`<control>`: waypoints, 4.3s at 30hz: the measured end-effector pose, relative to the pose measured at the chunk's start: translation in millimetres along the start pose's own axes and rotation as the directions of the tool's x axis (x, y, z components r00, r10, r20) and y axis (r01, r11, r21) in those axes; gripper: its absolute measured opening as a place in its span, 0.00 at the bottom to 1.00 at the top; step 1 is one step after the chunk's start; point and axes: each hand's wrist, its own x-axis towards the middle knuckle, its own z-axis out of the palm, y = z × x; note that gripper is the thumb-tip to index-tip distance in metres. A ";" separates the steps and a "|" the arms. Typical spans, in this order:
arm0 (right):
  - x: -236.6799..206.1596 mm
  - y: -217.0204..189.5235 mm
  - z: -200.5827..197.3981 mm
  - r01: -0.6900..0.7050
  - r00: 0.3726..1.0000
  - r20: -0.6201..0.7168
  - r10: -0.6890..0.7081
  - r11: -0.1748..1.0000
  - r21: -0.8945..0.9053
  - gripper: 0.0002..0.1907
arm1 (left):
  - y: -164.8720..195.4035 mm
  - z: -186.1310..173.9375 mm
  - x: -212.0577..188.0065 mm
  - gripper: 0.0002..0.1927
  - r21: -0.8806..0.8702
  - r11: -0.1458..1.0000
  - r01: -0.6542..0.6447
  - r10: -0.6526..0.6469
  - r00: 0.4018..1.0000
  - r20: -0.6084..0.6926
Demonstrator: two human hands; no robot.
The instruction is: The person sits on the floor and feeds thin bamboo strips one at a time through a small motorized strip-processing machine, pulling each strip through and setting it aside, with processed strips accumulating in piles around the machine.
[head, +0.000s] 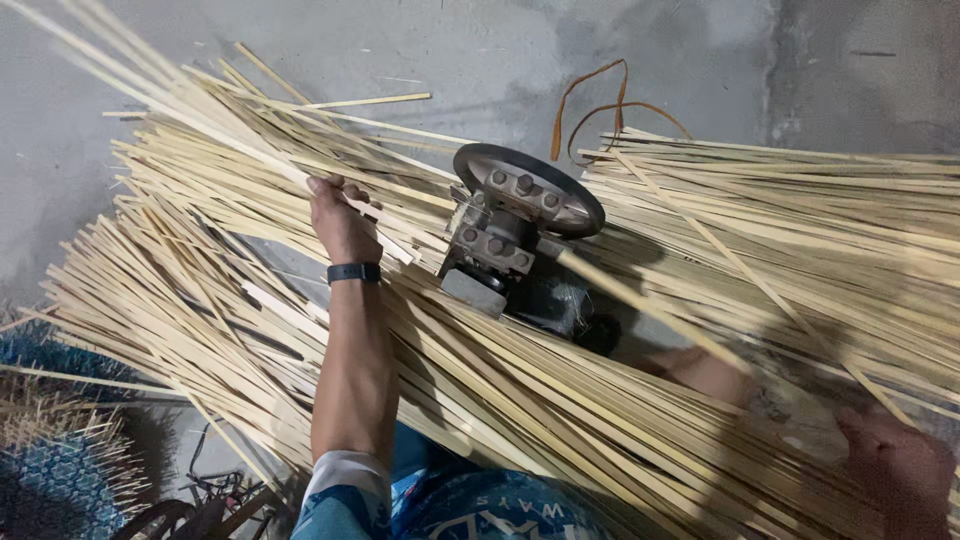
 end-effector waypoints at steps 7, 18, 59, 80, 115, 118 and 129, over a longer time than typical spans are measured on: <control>7.2 -14.4 7.7 -0.080 0.993 -0.082 0.090 0.989 0.123 0.15 | -4.7 8.7 -19.4 0.22 0.147 0.970 0.192 -0.194 0.981 -0.002; 54.5 -166.3 -10.5 0.527 0.717 -0.648 -0.257 0.809 0.261 0.10 | -16.4 17.9 -35.9 0.21 0.329 0.923 0.198 -0.239 0.967 0.091; 48.7 -225.6 -44.4 0.416 0.805 -0.533 -0.261 0.889 0.194 0.10 | -9.9 4.7 -14.2 0.29 0.203 0.950 0.237 -0.225 0.971 -0.080; 13.7 -144.7 -14.4 -0.074 0.974 0.224 -0.030 0.894 0.442 0.12 | -19.1 21.9 -30.1 0.16 0.364 0.891 0.271 -0.303 0.952 0.034; 28.2 -268.0 -44.1 0.124 0.968 0.100 -0.232 0.779 0.615 0.06 | -13.4 27.6 -35.1 0.12 0.365 0.891 0.269 -0.308 0.950 0.051; 17.9 -246.9 -53.1 0.158 0.982 -0.016 -0.189 0.768 0.621 0.08 | -16.0 26.4 -34.8 0.12 0.371 0.897 0.241 -0.290 0.954 0.082; -1.6 -41.2 -3.2 0.066 0.997 0.007 -0.078 0.884 0.463 0.07 | -1.2 10.6 -12.5 0.16 0.354 0.922 0.155 -0.171 0.985 0.016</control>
